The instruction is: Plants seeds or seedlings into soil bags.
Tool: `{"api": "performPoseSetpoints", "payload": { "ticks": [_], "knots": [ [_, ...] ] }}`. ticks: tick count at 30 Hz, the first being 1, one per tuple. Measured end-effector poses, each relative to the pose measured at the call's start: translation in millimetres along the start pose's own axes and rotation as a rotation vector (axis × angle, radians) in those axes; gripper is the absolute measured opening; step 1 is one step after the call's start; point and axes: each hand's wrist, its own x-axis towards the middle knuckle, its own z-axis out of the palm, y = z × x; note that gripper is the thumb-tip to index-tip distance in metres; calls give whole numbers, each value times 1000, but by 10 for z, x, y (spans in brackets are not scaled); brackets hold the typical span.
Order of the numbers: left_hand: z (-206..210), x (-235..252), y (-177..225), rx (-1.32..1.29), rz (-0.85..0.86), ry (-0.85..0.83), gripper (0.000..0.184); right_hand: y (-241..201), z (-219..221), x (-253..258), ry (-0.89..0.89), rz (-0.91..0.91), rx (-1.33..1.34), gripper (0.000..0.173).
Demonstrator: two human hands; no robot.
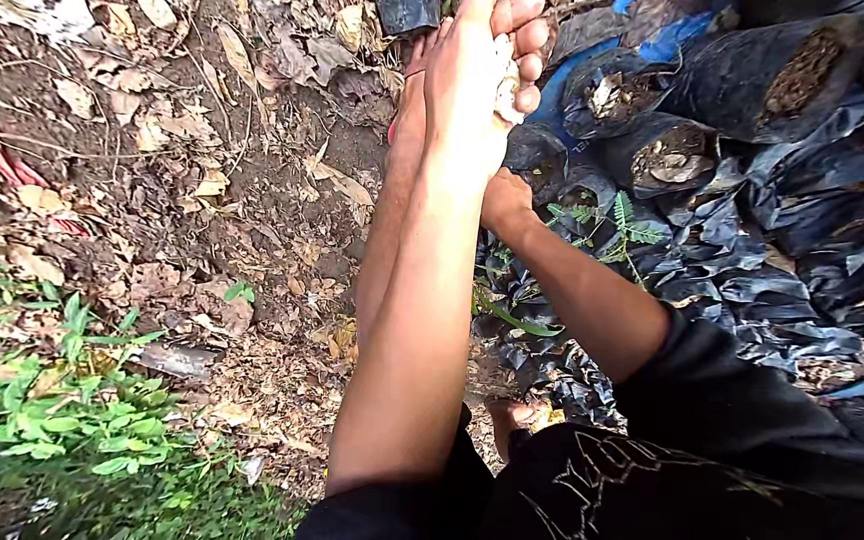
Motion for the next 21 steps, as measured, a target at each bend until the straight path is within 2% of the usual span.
{"api": "performPoseSetpoints", "payload": {
  "ticks": [3, 9, 15, 19, 21],
  "knots": [
    [43, 0, -11, 10, -2, -13, 45, 20, -100, -11, -39, 26, 51, 39],
    [33, 35, -18, 8, -10, -36, 44, 34, -73, 27, -9, 30, 63, 37],
    [90, 29, 1, 7, -3, -2, 41, 56, -7, 4, 2, -3, 31, 30],
    [110, 55, 31, -31, -1, -29, 26, 85, 153, 76, 67, -43, -32, 28],
    [131, 30, 49, -4, -6, -33, 34, 101, 206, 102, 77, -54, -40, 26]
  ]
}}
